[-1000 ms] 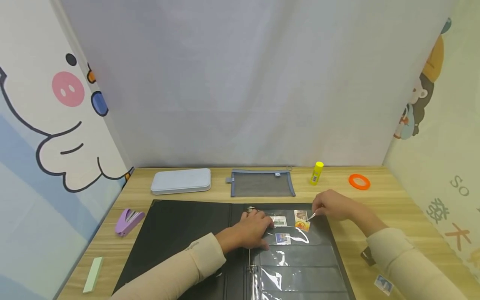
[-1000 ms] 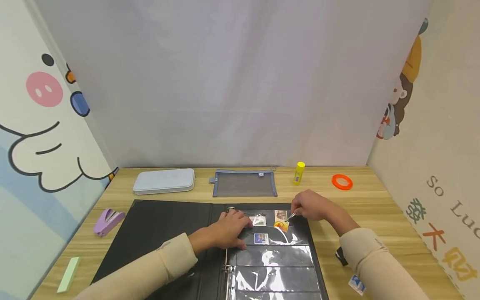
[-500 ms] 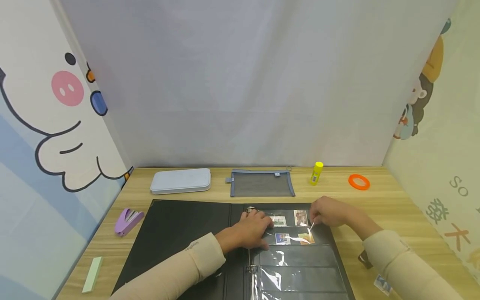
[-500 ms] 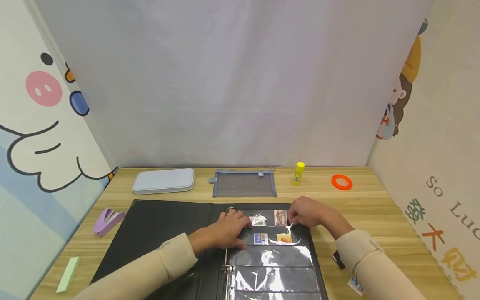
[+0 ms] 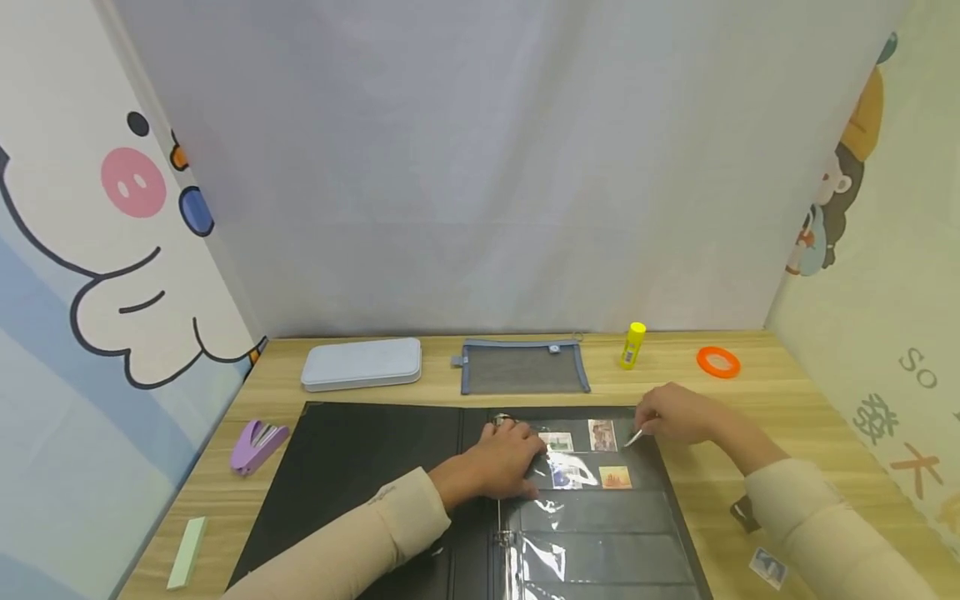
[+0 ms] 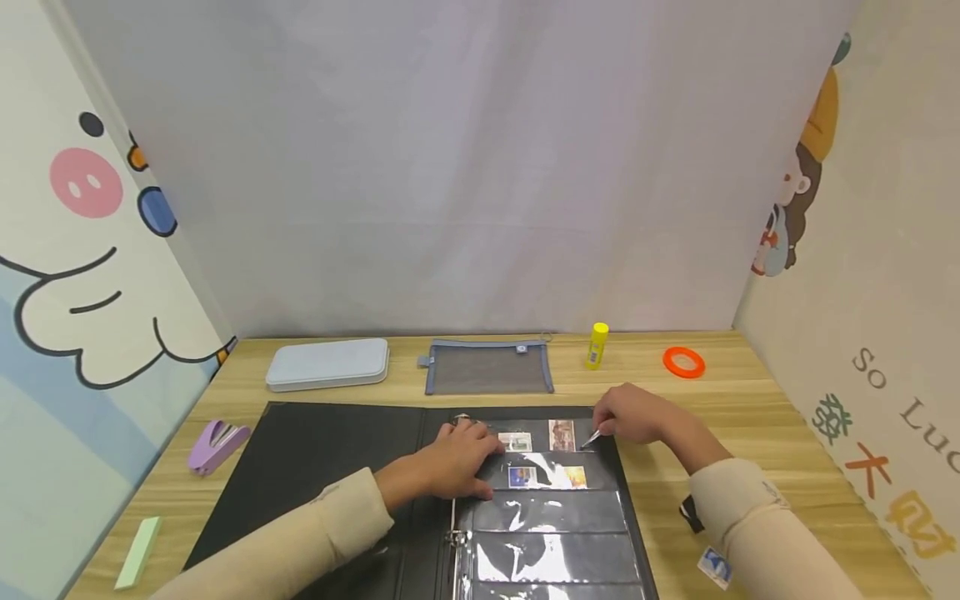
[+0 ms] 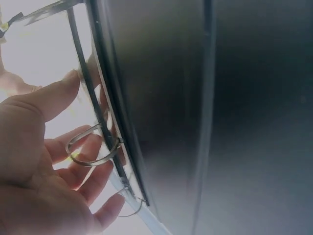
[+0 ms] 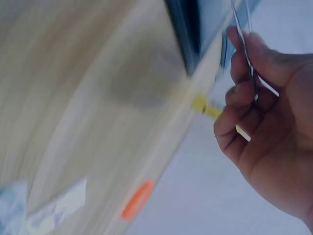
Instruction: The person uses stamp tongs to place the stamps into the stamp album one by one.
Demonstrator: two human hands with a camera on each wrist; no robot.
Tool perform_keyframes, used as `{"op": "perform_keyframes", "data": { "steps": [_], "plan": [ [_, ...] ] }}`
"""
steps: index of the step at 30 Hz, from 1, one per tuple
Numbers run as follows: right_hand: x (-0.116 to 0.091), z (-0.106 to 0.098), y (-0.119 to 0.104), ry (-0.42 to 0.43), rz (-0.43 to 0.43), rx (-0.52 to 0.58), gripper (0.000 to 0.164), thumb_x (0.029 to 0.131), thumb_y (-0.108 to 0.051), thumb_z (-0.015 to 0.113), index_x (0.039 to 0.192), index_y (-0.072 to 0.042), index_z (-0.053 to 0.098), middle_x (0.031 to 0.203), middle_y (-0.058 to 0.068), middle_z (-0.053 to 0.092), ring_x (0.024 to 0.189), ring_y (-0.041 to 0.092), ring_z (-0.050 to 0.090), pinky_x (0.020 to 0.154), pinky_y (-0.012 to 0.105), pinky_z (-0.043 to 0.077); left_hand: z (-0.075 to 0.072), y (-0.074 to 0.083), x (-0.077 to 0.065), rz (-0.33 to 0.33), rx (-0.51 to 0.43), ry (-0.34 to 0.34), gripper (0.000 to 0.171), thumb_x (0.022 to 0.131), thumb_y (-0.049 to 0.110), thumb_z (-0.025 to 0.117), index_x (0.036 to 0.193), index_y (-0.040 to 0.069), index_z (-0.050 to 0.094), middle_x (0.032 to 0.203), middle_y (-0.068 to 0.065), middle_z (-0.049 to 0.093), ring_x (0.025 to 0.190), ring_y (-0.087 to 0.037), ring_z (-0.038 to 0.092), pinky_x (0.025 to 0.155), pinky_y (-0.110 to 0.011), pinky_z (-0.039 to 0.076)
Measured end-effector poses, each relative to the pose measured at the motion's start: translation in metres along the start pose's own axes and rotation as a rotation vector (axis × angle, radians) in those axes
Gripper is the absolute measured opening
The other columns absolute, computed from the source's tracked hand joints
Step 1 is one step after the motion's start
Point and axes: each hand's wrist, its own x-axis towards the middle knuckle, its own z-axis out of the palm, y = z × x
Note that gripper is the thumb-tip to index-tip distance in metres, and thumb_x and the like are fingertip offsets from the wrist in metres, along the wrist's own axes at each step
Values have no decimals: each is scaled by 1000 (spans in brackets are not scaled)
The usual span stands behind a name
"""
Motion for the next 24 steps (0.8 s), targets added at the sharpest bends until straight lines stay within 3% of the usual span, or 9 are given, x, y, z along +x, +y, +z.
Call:
{"op": "perform_keyframes", "data": {
  "steps": [4, 9, 13, 17, 20, 24],
  "plan": [
    [-27, -6, 21, 122, 87, 32, 11, 88, -10, 63, 86, -16, 72, 84, -7, 70, 73, 2, 54, 66, 25, 46, -1, 7, -11, 29, 71, 23, 57, 82, 50, 69, 130, 24, 55, 126, 1, 55, 118, -20, 47, 94, -44, 37],
    [-72, -2, 54, 242, 156, -4, 9, 88, -12, 64, 85, -16, 72, 82, -7, 71, 73, 2, 58, 66, 26, 47, -7, 18, -26, 96, 104, 15, 54, 83, 51, 66, 129, 24, 55, 124, 2, 55, 114, -18, 48, 95, -45, 38],
    [-100, 3, 78, 266, 185, -10, 9, 88, -10, 63, 86, -16, 70, 83, -7, 71, 76, 5, 62, 69, 28, 50, -9, 24, -34, 105, 130, 8, 53, 82, 50, 67, 126, 23, 56, 125, 2, 55, 116, -19, 48, 96, -46, 39],
    [-126, 9, 97, 285, 206, -3, 11, 87, -9, 63, 85, -18, 69, 82, -10, 69, 74, -2, 57, 66, 25, 48, -3, 29, -38, 99, 137, 24, 50, 79, 48, 67, 121, 22, 58, 121, 2, 55, 115, -19, 49, 97, -48, 40],
    [-142, 12, 104, 264, 252, 26, 12, 88, -10, 62, 82, -19, 67, 76, -12, 65, 68, -7, 50, 61, 22, 44, 3, 33, -40, 88, 142, 21, 50, 78, 51, 68, 118, 22, 58, 119, 3, 54, 115, -19, 49, 98, -48, 39],
    [-157, 11, 104, 212, 321, 45, 11, 90, -12, 60, 85, -18, 68, 78, -8, 67, 69, -5, 52, 64, 24, 45, 5, 36, -41, 74, 152, 3, 51, 77, 55, 69, 116, 23, 61, 117, 5, 54, 117, -19, 48, 100, -47, 38]
  ]
}}
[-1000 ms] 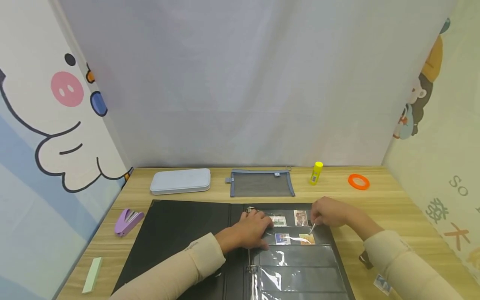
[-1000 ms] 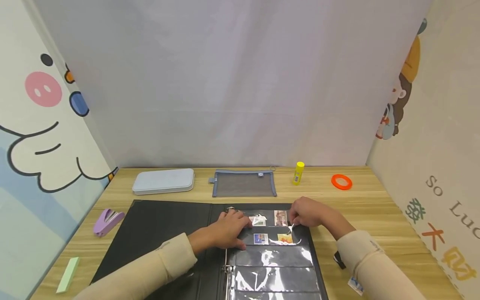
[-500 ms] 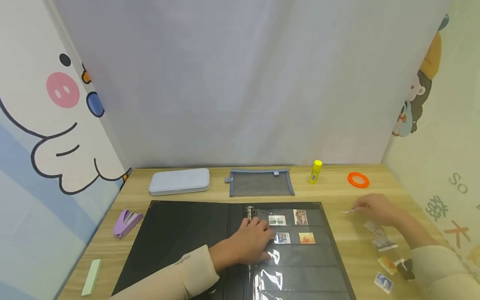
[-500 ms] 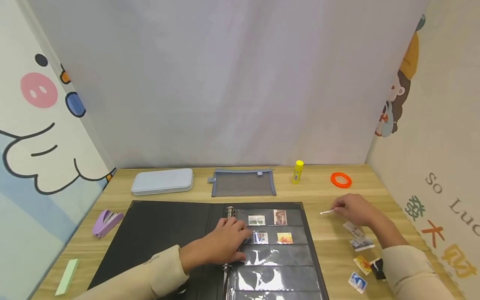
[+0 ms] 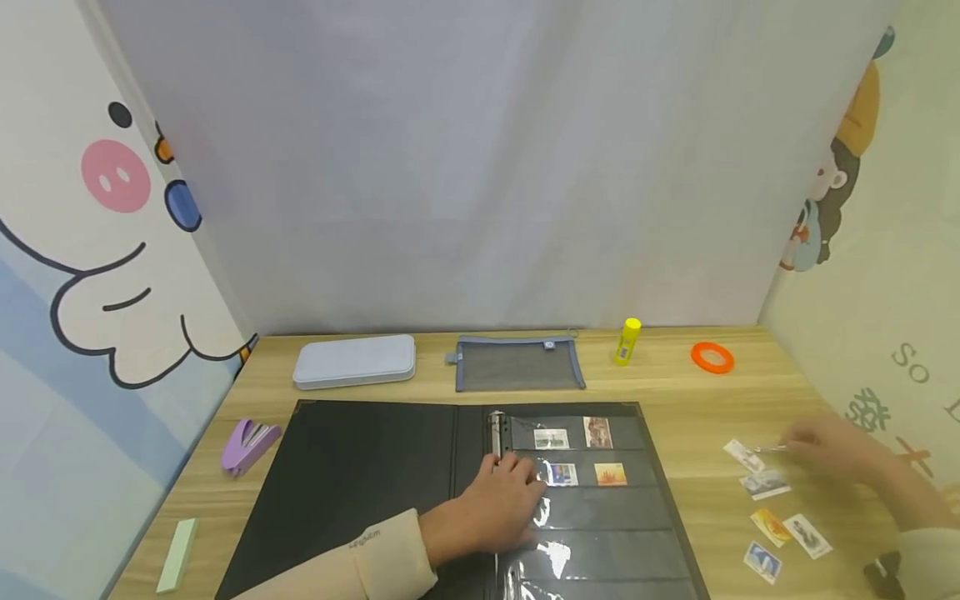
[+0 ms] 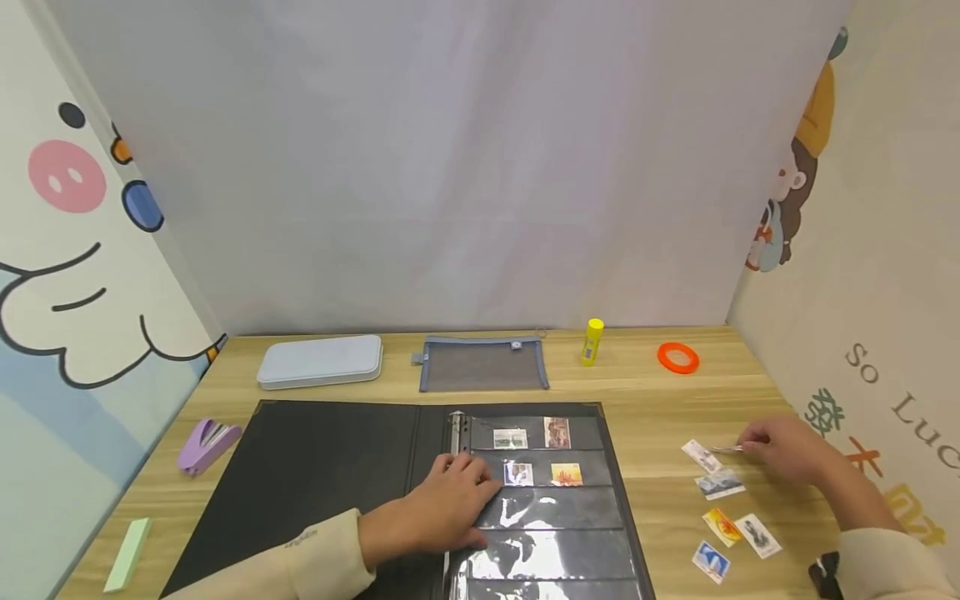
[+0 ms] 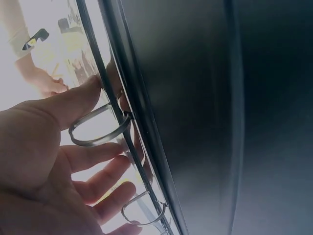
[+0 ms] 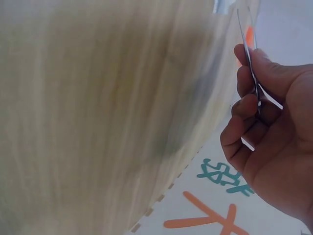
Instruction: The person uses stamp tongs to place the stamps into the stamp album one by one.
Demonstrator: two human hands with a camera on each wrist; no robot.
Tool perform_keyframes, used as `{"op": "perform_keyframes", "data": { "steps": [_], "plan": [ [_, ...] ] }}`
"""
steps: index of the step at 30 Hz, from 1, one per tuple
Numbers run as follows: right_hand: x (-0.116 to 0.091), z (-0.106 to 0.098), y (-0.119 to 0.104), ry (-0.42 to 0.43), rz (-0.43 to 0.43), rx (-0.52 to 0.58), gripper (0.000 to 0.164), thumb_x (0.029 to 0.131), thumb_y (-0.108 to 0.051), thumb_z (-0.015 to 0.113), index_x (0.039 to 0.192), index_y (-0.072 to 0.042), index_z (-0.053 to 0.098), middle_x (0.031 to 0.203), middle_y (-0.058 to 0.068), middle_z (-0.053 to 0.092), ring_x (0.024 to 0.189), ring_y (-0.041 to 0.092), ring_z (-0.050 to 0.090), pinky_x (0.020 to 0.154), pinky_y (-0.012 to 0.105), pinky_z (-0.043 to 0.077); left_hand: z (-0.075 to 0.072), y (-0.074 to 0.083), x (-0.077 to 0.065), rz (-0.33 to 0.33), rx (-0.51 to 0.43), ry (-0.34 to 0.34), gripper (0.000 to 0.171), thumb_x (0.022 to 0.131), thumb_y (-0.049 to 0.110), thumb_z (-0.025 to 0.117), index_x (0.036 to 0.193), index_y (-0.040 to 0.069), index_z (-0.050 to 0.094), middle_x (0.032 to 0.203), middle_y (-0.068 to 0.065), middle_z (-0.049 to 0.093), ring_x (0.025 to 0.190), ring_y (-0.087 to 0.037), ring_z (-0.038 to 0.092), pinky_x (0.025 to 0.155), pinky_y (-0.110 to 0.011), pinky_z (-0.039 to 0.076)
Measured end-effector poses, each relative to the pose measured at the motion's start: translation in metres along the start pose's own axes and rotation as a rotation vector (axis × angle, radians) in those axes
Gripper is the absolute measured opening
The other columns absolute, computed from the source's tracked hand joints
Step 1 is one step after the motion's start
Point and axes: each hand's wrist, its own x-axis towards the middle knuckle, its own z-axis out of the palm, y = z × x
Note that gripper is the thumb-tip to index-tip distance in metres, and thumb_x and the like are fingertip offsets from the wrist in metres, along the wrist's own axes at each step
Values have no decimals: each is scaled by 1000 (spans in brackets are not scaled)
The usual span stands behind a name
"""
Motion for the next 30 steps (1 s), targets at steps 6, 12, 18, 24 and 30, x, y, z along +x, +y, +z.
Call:
{"op": "perform_keyframes", "data": {
  "steps": [6, 12, 18, 24, 30],
  "plan": [
    [-3, 3, -2, 21, -7, -64, 12, 89, -15, 63, 85, -22, 71, 84, -7, 72, 76, -1, 60, 70, 31, 50, -1, 0, -1, -12, 1, 0, 49, 77, 52, 70, 116, 24, 63, 118, 5, 56, 117, -19, 48, 99, -47, 38],
    [2, 8, -1, 81, -69, -86, 12, 85, -12, 66, 83, -23, 72, 80, -10, 72, 73, -6, 58, 67, 25, 49, 1, -1, 3, -34, -54, -17, 59, 73, 54, 74, 121, 25, 59, 120, 4, 56, 117, -18, 49, 98, -47, 38],
    [7, 3, -7, 104, -59, -77, 10, 86, -11, 65, 86, -19, 72, 80, -9, 71, 72, -6, 56, 66, 26, 48, 1, -3, 8, -65, -159, -34, 60, 66, 50, 80, 117, 25, 58, 118, 4, 59, 115, -18, 51, 97, -48, 38],
    [17, -1, -35, 151, -137, -69, 8, 86, -9, 65, 84, -15, 69, 76, -8, 68, 69, -7, 52, 62, 24, 45, 1, -3, 10, -58, -182, -46, 62, 66, 49, 81, 120, 25, 59, 118, 4, 58, 114, -17, 49, 97, -48, 37],
    [37, 0, -74, 73, -130, -23, 8, 89, -14, 63, 90, -16, 71, 87, -5, 72, 78, 3, 60, 71, 31, 49, 3, -4, 11, -56, -175, -26, 59, 66, 47, 81, 117, 27, 59, 115, 4, 58, 113, -17, 48, 93, -44, 37]
  ]
}}
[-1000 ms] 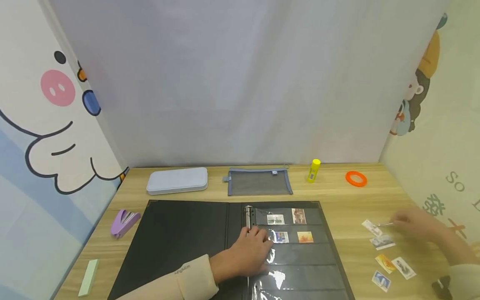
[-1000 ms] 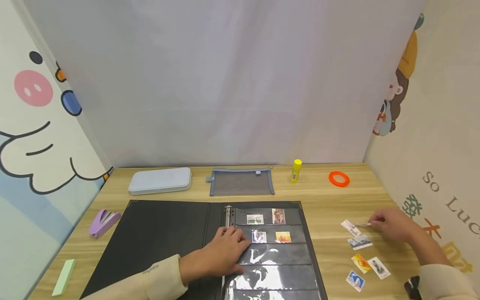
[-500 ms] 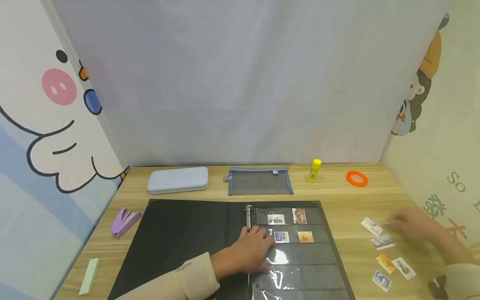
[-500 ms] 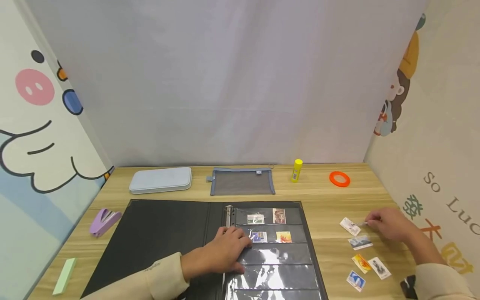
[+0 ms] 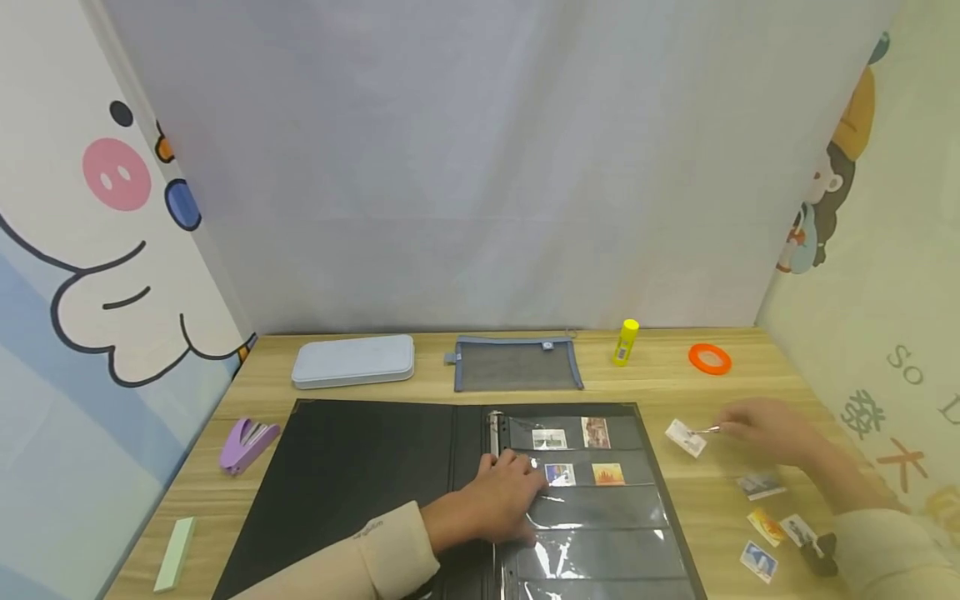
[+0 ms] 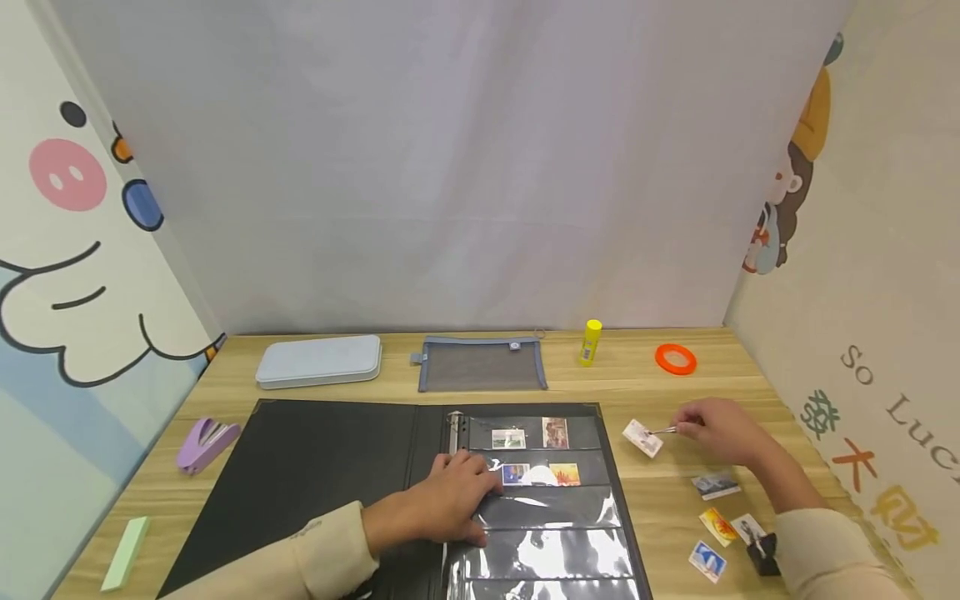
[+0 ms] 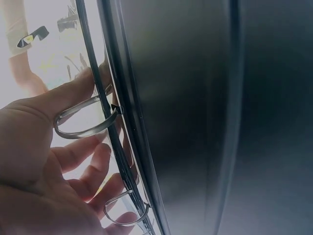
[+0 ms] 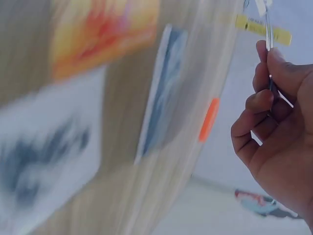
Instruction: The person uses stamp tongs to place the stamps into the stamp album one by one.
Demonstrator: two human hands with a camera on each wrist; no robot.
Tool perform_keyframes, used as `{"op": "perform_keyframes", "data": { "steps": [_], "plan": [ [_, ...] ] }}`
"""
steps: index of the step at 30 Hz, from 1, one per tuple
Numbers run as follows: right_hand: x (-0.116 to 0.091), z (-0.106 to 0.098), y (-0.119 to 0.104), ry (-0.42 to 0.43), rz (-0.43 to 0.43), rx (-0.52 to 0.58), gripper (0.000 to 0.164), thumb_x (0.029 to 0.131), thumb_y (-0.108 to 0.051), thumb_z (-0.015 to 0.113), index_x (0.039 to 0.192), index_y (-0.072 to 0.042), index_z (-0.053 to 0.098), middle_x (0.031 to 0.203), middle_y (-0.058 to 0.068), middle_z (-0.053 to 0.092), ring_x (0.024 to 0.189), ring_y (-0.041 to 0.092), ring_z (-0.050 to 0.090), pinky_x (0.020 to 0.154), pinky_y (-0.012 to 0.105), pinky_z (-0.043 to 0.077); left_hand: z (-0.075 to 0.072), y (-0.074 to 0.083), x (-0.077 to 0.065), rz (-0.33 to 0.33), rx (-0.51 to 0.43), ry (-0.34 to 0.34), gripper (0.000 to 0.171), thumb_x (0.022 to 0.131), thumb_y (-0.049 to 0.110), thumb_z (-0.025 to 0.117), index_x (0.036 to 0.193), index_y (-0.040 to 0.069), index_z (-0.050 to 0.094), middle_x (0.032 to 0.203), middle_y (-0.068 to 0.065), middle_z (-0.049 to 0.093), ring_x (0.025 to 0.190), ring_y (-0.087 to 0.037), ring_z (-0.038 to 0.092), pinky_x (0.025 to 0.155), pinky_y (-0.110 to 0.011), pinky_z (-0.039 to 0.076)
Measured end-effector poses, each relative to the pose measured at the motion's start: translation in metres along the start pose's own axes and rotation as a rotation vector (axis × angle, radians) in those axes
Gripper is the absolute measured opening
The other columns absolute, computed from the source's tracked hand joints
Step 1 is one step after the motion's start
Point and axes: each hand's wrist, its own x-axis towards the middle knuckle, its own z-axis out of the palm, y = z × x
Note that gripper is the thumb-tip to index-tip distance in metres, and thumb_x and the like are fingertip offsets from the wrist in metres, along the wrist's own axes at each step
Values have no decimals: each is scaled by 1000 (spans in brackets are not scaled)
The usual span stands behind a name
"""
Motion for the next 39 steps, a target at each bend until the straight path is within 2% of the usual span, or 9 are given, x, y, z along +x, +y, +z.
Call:
{"op": "perform_keyframes", "data": {
  "steps": [6, 11, 15, 19, 25, 27, 33, 34, 39],
  "plan": [
    [28, 9, -31, -7, -91, 47, 7, 88, -12, 65, 88, -16, 71, 86, -7, 71, 76, -2, 54, 68, 26, 47, -1, 1, -1, -2, -5, 5, 57, 66, 48, 81, 115, 29, 58, 116, 5, 60, 111, -16, 49, 89, -42, 37],
    [48, 20, -59, -85, -130, 99, 8, 89, -13, 63, 88, -16, 71, 89, -6, 69, 79, 1, 56, 70, 25, 48, -2, 2, 0, -16, -17, 4, 61, 64, 46, 83, 115, 27, 58, 115, 4, 62, 109, -15, 48, 89, -40, 35],
    [61, 31, -78, -135, -174, 124, 8, 89, -12, 63, 85, -14, 70, 83, -9, 65, 74, 0, 52, 66, 22, 45, -2, 2, 0, -26, -1, 3, 69, 62, 47, 84, 120, 23, 56, 113, 2, 59, 109, -16, 48, 88, -39, 35],
    [72, 45, -95, -155, -235, 96, 9, 87, -12, 65, 81, -17, 69, 77, -12, 62, 70, -1, 48, 65, 22, 43, -3, 2, 0, -27, -8, 3, 66, 62, 47, 85, 118, 24, 58, 112, 3, 56, 111, -17, 47, 88, -39, 35],
    [76, 57, -115, -182, -336, 87, 11, 83, -10, 67, 76, -19, 67, 75, -13, 63, 71, -3, 51, 68, 23, 45, -2, 3, 1, -12, -20, 21, 59, 62, 45, 85, 111, 28, 58, 107, 6, 55, 109, -16, 48, 86, -38, 35],
    [76, 59, -120, -201, -345, 101, 12, 82, -8, 67, 75, -18, 67, 74, -13, 62, 71, -3, 51, 73, 25, 48, -1, 3, 1, -7, -16, 26, 60, 62, 46, 85, 111, 28, 57, 107, 6, 56, 109, -15, 48, 87, -38, 36],
    [76, 67, -138, -244, -382, 106, 15, 78, -7, 65, 72, -20, 67, 69, -16, 57, 71, -4, 48, 74, 23, 45, 1, 1, 2, -2, -1, 26, 61, 62, 47, 84, 112, 27, 55, 110, 6, 58, 109, -16, 49, 89, -41, 37],
    [76, 68, -141, -248, -399, 103, 15, 78, -6, 65, 72, -19, 67, 69, -16, 58, 70, -4, 48, 71, 21, 43, 0, 0, 1, -1, 0, 26, 61, 62, 47, 84, 112, 27, 55, 110, 6, 58, 109, -16, 49, 89, -41, 37],
    [75, 71, -149, -258, -461, 42, 11, 78, -9, 69, 76, -19, 70, 74, -14, 65, 73, -4, 54, 77, 25, 46, 1, -1, 0, 6, 0, 28, 61, 62, 48, 84, 111, 27, 54, 108, 8, 57, 106, -14, 48, 87, -40, 36]
  ]
}}
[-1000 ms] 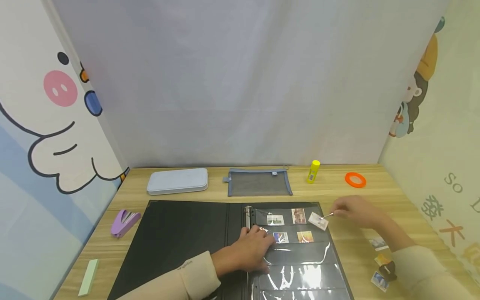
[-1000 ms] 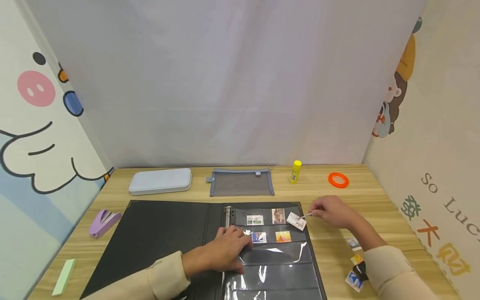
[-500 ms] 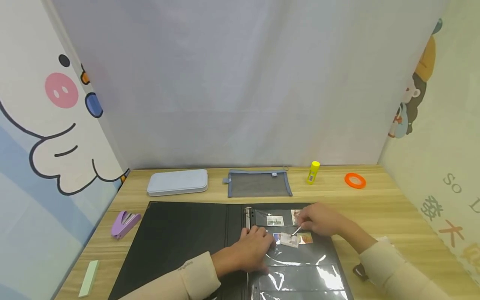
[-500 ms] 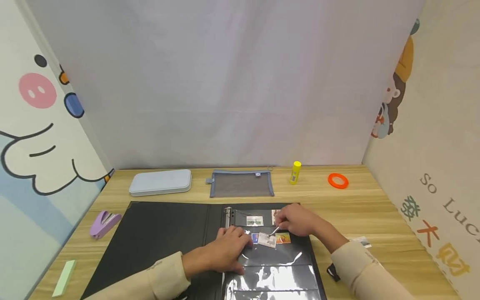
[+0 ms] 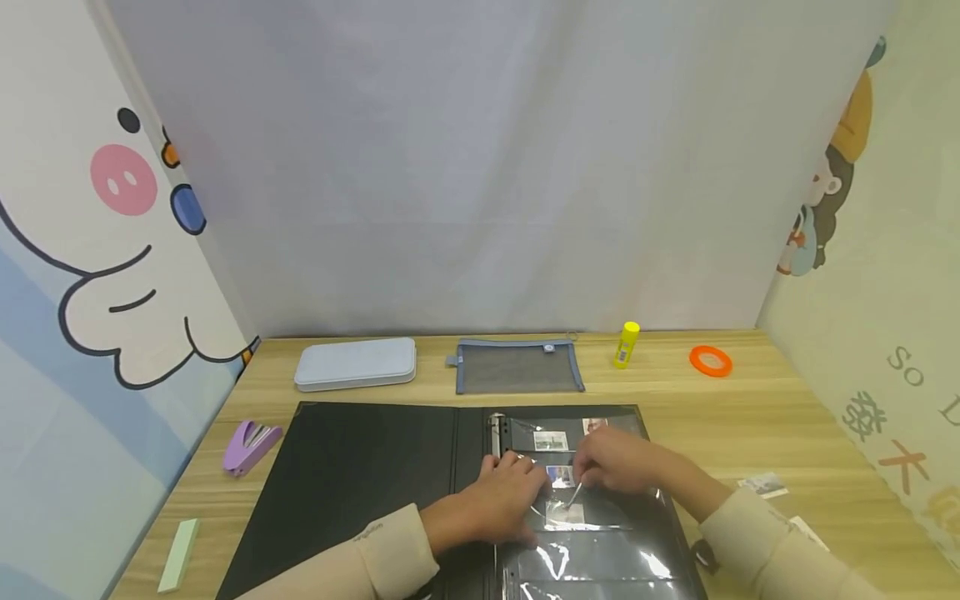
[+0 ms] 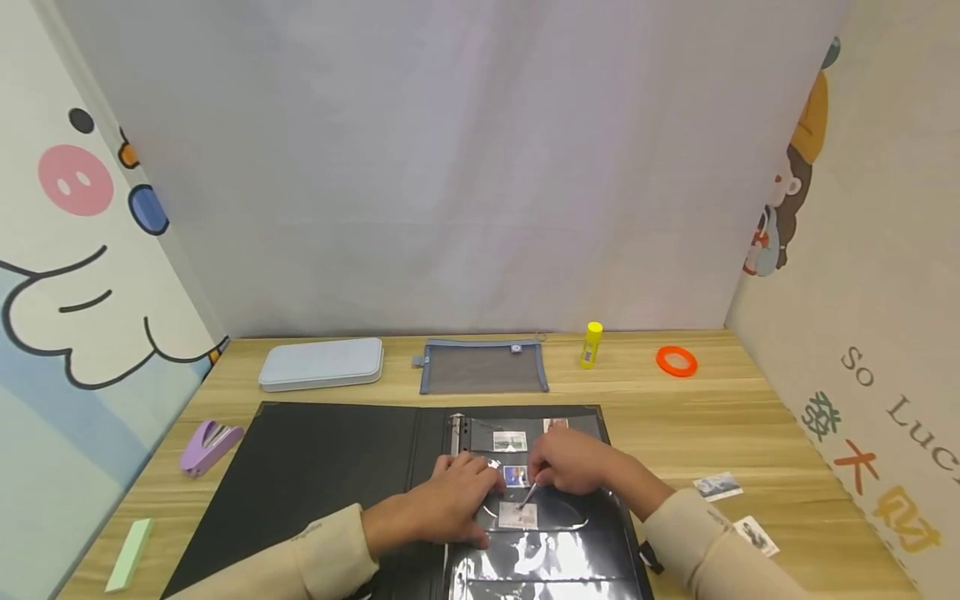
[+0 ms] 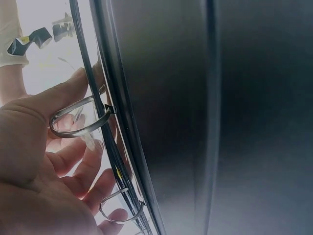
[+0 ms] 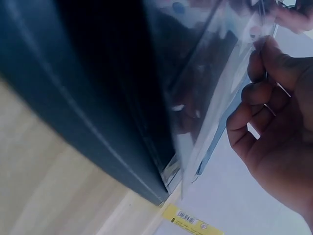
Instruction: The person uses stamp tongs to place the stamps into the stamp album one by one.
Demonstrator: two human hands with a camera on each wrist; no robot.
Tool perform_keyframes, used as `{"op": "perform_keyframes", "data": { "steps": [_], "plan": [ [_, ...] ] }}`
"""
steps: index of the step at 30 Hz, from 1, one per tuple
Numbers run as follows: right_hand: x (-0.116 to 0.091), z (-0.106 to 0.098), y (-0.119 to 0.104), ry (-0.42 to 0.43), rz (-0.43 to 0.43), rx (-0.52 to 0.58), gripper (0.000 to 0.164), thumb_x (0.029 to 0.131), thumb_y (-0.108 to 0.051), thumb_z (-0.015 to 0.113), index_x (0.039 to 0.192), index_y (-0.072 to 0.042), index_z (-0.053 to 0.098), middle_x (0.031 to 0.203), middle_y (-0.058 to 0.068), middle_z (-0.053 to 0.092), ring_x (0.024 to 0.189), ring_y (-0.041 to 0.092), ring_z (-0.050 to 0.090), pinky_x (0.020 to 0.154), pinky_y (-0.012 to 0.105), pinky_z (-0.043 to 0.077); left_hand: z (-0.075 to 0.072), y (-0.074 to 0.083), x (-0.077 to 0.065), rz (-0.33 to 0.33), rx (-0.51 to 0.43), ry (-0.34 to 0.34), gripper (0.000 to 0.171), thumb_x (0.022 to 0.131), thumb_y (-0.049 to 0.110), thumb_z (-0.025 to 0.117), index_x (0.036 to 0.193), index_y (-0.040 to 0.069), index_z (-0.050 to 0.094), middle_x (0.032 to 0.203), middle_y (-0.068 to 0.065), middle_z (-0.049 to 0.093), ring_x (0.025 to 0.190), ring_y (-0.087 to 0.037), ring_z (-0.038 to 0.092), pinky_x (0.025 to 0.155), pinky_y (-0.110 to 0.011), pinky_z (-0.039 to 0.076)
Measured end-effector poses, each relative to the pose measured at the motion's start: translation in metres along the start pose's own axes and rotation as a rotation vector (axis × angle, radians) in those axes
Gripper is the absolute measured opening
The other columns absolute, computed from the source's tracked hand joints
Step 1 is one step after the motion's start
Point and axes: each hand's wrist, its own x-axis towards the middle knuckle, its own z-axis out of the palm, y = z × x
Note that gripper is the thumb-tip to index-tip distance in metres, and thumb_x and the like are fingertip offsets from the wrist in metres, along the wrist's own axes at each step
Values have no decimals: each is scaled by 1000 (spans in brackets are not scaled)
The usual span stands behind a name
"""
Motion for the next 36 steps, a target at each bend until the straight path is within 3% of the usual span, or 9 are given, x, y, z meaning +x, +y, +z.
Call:
{"op": "perform_keyframes", "data": {
  "steps": [13, 20, 26, 32, 36],
  "plan": [
    [1, 3, 0, -9, -17, -52, 12, 78, -11, 70, 78, -22, 71, 77, -16, 66, 72, -4, 55, 79, 28, 46, -2, 0, 1, 13, -6, -8, 62, 62, 47, 84, 113, 26, 55, 109, 7, 57, 106, -14, 48, 89, -41, 36],
    [-10, 1, 13, 45, 19, 30, 11, 82, -9, 66, 81, -19, 70, 78, -14, 63, 74, -4, 53, 75, 23, 47, -1, 2, 1, 17, -25, -11, 61, 63, 46, 85, 113, 28, 56, 109, 7, 57, 107, -14, 48, 88, -40, 36],
    [-45, -14, 41, 137, 129, 95, 9, 88, -10, 64, 87, -16, 70, 83, -10, 66, 76, -2, 54, 69, 24, 47, -1, 2, 1, 9, -40, -20, 61, 63, 45, 85, 114, 28, 56, 111, 7, 58, 108, -14, 48, 88, -40, 35],
    [-98, -26, 73, 179, 297, 99, 11, 90, -11, 61, 91, -17, 71, 92, -6, 70, 85, 4, 60, 74, 26, 50, -1, 1, 0, 5, -30, -24, 62, 64, 47, 85, 115, 27, 56, 113, 6, 58, 111, -16, 48, 90, -42, 36],
    [-137, -31, 91, 209, 362, 76, 10, 91, -14, 61, 91, -18, 70, 90, -8, 70, 84, -3, 58, 73, 25, 50, 0, 0, 1, 1, -24, -16, 62, 64, 47, 84, 115, 28, 56, 113, 6, 58, 111, -17, 49, 90, -43, 36]
  ]
}}
